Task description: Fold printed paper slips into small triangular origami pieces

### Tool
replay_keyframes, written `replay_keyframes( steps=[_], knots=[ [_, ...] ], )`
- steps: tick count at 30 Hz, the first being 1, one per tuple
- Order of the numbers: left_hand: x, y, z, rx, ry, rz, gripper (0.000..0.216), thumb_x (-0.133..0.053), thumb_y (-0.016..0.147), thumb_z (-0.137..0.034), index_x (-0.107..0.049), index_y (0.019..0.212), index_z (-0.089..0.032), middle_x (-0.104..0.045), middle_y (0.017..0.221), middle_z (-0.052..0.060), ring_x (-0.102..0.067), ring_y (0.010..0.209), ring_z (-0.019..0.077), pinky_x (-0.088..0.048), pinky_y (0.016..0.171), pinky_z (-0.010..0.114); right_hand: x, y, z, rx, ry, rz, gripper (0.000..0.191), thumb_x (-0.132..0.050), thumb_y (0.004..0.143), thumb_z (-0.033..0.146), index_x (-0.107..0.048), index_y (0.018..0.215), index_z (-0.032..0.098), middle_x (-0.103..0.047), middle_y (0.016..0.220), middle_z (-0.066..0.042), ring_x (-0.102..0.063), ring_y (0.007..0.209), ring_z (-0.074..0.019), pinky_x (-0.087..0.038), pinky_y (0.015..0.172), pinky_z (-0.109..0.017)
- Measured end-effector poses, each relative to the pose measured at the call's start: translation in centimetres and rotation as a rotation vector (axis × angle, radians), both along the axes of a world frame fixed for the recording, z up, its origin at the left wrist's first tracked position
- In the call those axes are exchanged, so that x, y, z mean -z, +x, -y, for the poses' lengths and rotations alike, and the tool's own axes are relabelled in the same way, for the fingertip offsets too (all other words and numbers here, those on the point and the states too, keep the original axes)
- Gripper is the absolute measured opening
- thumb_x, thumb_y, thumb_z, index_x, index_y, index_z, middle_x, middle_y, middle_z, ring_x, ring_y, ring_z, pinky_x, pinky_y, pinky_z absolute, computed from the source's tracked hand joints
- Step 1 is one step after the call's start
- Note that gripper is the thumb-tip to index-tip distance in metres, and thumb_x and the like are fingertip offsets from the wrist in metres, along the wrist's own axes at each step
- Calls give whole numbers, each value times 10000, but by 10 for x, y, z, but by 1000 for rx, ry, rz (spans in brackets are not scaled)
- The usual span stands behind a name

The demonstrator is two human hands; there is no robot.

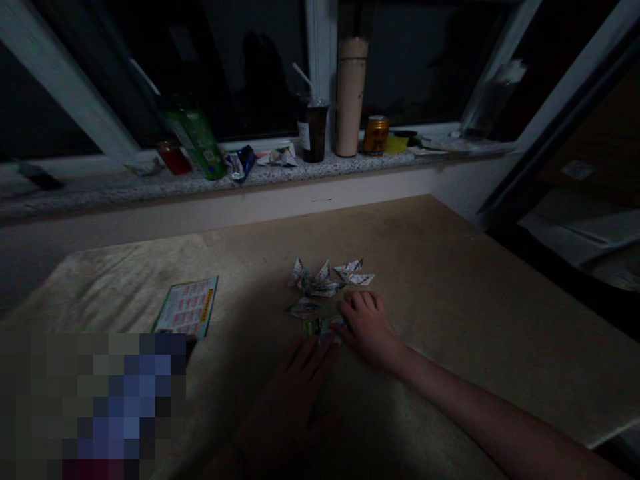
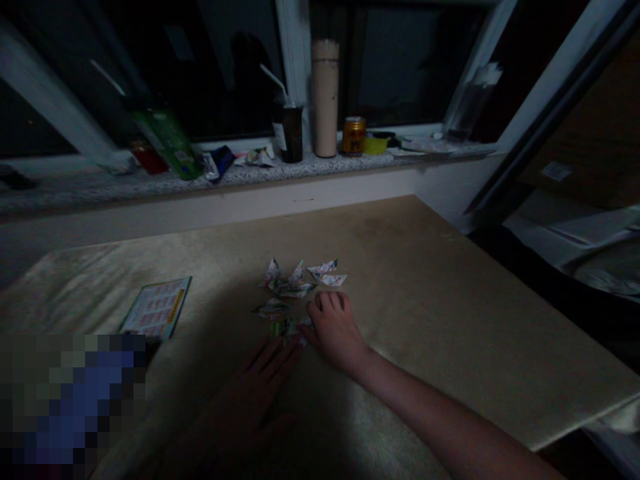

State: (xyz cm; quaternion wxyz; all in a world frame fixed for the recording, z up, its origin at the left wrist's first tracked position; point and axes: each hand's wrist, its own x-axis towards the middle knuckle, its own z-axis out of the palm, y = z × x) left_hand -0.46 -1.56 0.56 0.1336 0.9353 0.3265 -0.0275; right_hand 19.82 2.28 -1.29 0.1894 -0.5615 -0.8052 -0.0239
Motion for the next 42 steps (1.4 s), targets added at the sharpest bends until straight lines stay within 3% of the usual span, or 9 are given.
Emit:
replay_keyframes(
  steps=[4,7,10,14,19,25,32,42],
  knots=[
    [-1,1,0,8,10,0,780,-476,842,-489,-75,1447,-206,-166,1505,28,-159,1358,255,-137,1109,431,-2,1,0,13,-4,-30,245,-500,870,411,-585,894,183,-564,909,-105,-500,929,-268,-375,865,-452],
    [1,1,-1,9,24,25,814,-472,831,-525,-47,1449,-208,-147,1508,27,-163,1356,263,-140,1107,433,-7,5,6,-87,0,-94,196,-517,875,315,-583,997,177,-601,1000,-107,-520,1001,-257,-366,937,-461],
    [4,1,-1,5,22,14,814,-456,833,-536,-45,1449,-198,-114,1512,32,-150,1359,260,-118,1109,435,-12,12,21,-264,10,-101,346,-484,887,251,-490,1226,178,-533,1262,-104,-416,1219,-248,-281,1048,-474],
    [4,1,0,11,12,7,809,-444,830,-554,-81,1447,-177,-123,1511,49,-143,1359,265,-106,1109,437,-13,20,47,-346,-92,-46,482,-483,883,271,-380,1342,170,-427,1384,-91,-311,1311,-232,-217,1097,-489],
    [5,1,1,7,23,46,816,-459,831,-543,-60,1448,-188,-103,1515,32,-119,1365,257,-87,1112,436,-12,24,61,-338,-209,-66,533,-497,878,329,-342,1371,199,-395,1407,-78,-318,1311,-222,-203,1102,-506],
    [2,0,0,30,19,0,836,-463,826,-554,-50,1448,-176,-74,1518,42,-102,1366,260,-75,1114,428,-13,24,57,-353,-182,-93,522,-502,876,344,-369,1360,199,-462,1359,-79,-349,1295,-223,-141,1113,-521],
    [-2,-6,-5,115,8,-4,912,-412,788,-675,-62,1448,-151,-79,1517,55,-77,1364,293,-84,1105,444,-11,23,53,-338,-243,-31,505,-473,881,360,-398,1347,181,-442,1375,-90,-390,1265,-227,-306,1056,-423],
    [-4,-2,-7,114,-6,-95,889,-475,784,-626,-141,1438,-126,-112,1510,88,-76,1363,303,-84,1104,449,-15,31,50,-403,-250,55,493,-439,904,400,-356,1367,255,-386,1408,-96,-323,1300,-242,-226,1063,-469]
  ],
)
